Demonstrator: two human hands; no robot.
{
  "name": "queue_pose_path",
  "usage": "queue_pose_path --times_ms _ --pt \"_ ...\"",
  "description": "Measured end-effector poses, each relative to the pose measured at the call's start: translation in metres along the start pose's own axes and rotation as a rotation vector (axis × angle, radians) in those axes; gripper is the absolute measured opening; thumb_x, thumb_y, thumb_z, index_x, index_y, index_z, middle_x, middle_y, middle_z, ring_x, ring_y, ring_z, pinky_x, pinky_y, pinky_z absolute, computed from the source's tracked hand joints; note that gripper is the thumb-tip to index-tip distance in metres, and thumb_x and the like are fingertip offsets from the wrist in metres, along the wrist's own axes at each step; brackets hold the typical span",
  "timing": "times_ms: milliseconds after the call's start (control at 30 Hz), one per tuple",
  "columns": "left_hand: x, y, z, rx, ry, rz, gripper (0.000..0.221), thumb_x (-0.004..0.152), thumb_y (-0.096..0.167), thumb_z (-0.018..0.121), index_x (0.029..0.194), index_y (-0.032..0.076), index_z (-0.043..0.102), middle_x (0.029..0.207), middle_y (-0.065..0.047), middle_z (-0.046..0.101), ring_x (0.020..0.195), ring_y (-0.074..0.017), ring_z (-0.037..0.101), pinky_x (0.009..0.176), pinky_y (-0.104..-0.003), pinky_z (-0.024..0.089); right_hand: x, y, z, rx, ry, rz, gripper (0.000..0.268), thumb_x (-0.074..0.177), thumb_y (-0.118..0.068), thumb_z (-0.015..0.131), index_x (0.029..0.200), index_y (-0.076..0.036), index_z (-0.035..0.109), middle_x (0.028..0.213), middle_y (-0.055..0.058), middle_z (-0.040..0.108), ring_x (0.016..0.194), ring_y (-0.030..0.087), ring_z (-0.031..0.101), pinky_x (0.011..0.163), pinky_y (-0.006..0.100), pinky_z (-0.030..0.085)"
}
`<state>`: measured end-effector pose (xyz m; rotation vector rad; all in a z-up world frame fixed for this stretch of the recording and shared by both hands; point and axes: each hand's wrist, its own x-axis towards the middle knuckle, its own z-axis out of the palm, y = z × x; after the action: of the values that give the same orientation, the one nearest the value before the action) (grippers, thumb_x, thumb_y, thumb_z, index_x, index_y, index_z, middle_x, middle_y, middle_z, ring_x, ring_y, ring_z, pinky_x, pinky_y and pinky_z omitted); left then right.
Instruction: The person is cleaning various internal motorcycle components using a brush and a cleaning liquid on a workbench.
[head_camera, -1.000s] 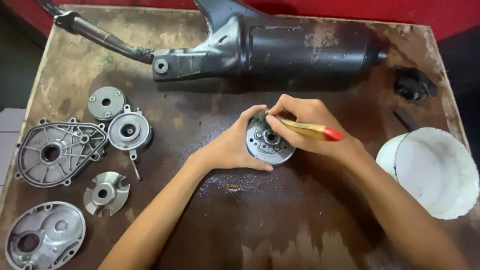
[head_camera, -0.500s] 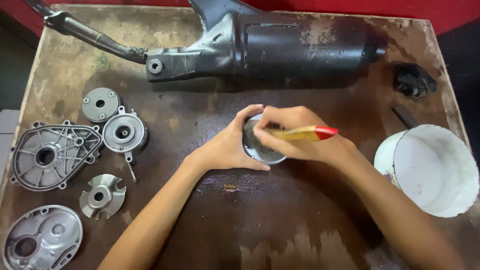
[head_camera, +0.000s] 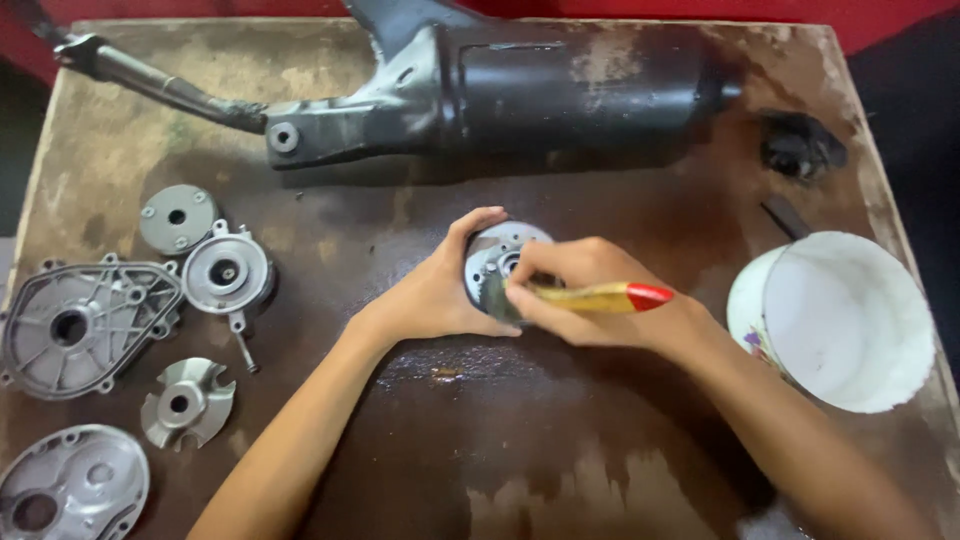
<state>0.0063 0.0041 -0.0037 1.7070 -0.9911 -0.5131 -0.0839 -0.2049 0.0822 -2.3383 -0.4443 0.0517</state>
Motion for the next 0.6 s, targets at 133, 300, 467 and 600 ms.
queue_pose_path --times_ms 133,300,467,600 --pt "-0.002 -0.001 0.001 -0.027 -0.049 -0.017 0.124 0.06 0.03 0.099 0.157 0.011 0.025 0.146 -0.017 0.056 0.138 -0.0278 0.057 0.116 -0.039 0.045 -0.038 -0.008 -0.028 -0.112 0.078 0.021 0.013 0.087 -0.022 0.073 0.087 -0.009 0.071 0.069 0.011 0.072 0.06 0.026 0.071 0.057 0.035 0.054" --pt "0.004 0.006 0.002 0.031 -0.008 -0.107 0.122 0.054 0.027 0.1 0.153 0.01 0.029 0.14 -0.015 0.058 0.135 -0.0251 0.056 0.115 -0.039 0.042 -0.11 0.009 -0.084 -0.186 0.487 0.449 0.016 0.093 -0.019 0.071 0.089 -0.005 0.065 0.069 0.006 0.071 0.063 0.014 0.069 0.06 0.03 0.051" --pt "0.005 -0.009 0.009 0.08 0.028 -0.021 0.123 0.05 0.023 0.099 0.15 0.004 0.028 0.147 -0.018 0.05 0.136 -0.0259 0.051 0.116 -0.039 0.039 -0.164 0.047 -0.106 -0.15 0.604 0.719 0.013 0.09 -0.019 0.07 0.092 -0.007 0.064 0.077 0.007 0.07 0.07 0.012 0.068 0.062 0.029 0.05" --pt "0.002 -0.015 0.008 0.061 0.049 -0.12 0.125 0.051 0.021 0.096 0.151 0.005 0.023 0.155 -0.016 0.041 0.14 -0.025 0.048 0.116 -0.039 0.039 -0.171 0.061 -0.095 -0.243 0.461 0.875 0.013 0.086 -0.023 0.072 0.092 -0.013 0.068 0.076 0.007 0.069 0.071 0.017 0.067 0.063 0.032 0.049"
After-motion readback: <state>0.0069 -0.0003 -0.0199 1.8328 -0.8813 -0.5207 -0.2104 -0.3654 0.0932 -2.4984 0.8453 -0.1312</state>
